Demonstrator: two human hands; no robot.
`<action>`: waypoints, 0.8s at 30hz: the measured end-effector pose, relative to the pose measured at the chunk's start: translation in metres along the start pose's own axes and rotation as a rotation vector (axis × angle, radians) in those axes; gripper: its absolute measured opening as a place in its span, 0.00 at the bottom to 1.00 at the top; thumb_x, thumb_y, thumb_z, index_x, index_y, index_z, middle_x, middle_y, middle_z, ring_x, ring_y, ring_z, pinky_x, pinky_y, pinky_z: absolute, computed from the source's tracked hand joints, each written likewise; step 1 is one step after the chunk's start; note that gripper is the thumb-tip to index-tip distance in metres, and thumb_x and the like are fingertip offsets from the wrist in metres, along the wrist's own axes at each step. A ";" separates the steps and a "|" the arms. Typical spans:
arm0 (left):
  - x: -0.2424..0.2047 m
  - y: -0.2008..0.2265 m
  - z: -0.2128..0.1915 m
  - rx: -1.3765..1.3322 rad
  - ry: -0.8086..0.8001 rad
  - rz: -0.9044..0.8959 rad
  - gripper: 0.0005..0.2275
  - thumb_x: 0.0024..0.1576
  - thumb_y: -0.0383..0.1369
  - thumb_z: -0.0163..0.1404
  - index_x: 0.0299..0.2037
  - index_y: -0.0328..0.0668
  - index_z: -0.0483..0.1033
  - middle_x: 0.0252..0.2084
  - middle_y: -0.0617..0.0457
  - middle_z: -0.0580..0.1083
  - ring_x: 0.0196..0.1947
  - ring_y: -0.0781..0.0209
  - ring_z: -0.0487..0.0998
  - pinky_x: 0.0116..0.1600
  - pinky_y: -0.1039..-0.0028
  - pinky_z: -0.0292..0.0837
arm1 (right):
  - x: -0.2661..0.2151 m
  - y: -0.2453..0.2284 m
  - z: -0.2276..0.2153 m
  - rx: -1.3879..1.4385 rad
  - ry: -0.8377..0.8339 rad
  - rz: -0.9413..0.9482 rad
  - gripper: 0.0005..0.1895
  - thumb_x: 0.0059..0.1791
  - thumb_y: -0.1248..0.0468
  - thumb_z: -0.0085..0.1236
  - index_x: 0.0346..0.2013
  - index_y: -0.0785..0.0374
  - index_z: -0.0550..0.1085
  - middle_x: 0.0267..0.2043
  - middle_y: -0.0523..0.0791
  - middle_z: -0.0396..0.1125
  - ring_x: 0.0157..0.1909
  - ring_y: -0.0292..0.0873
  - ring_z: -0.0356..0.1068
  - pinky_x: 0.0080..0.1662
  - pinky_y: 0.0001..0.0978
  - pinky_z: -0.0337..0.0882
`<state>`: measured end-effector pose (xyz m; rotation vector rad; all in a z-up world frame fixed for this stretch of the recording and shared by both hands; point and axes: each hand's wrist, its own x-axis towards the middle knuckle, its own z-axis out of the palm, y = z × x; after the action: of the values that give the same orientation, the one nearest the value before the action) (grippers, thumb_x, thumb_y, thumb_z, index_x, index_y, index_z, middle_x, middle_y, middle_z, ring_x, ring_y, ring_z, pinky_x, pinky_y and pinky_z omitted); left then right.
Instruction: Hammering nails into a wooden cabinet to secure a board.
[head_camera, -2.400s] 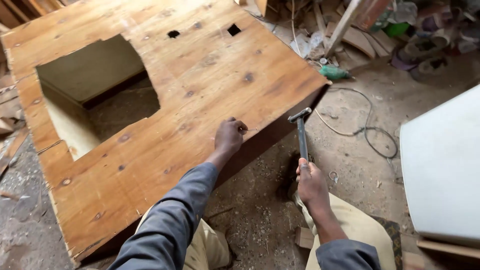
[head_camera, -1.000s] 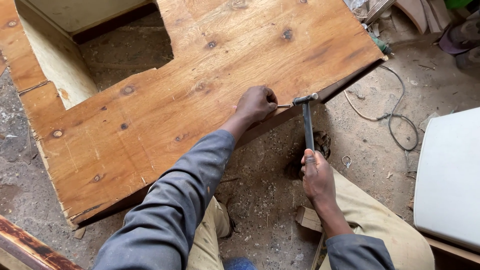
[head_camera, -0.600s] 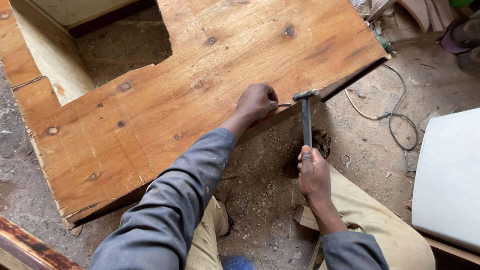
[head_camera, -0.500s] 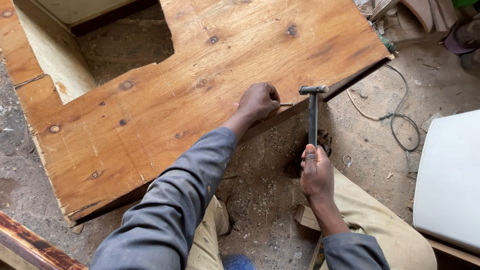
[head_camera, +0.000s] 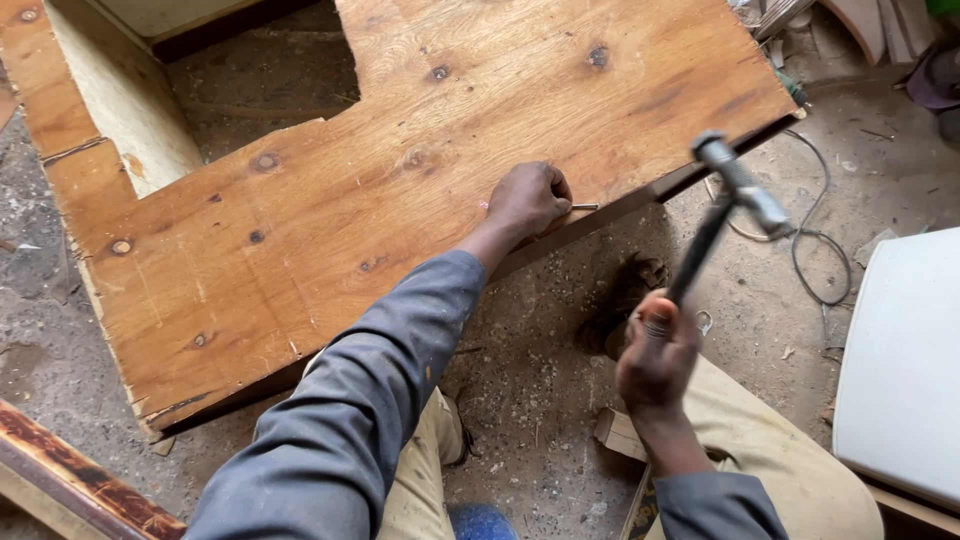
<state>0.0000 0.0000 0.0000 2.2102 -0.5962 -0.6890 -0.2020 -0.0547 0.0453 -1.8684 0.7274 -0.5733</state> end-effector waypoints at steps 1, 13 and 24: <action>-0.001 0.002 0.002 0.003 0.004 0.006 0.03 0.40 0.34 0.49 0.23 0.53 0.75 0.25 0.53 0.73 0.34 0.54 0.74 0.37 0.69 0.70 | -0.002 0.010 0.000 -0.105 -0.025 0.048 0.15 0.50 0.57 0.29 0.22 0.59 0.60 0.12 0.40 0.50 0.13 0.33 0.51 0.19 0.20 0.53; 0.001 -0.002 0.011 0.233 0.064 0.215 0.03 0.41 0.32 0.47 0.22 0.44 0.72 0.29 0.50 0.67 0.35 0.50 0.69 0.36 0.66 0.67 | 0.011 -0.010 -0.004 0.082 -0.074 0.402 0.20 0.50 0.51 0.31 0.22 0.61 0.60 0.11 0.40 0.46 0.09 0.31 0.45 0.13 0.17 0.48; 0.010 0.016 0.019 0.198 0.094 0.193 0.03 0.49 0.32 0.41 0.28 0.43 0.66 0.29 0.52 0.63 0.36 0.50 0.66 0.39 0.66 0.63 | 0.032 -0.041 -0.038 0.240 -0.010 0.521 0.20 0.50 0.49 0.28 0.24 0.59 0.59 0.13 0.36 0.42 0.11 0.29 0.44 0.12 0.15 0.49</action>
<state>-0.0077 -0.0256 -0.0023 2.3123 -0.8470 -0.4400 -0.1961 -0.0887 0.0998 -1.3844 1.0445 -0.2970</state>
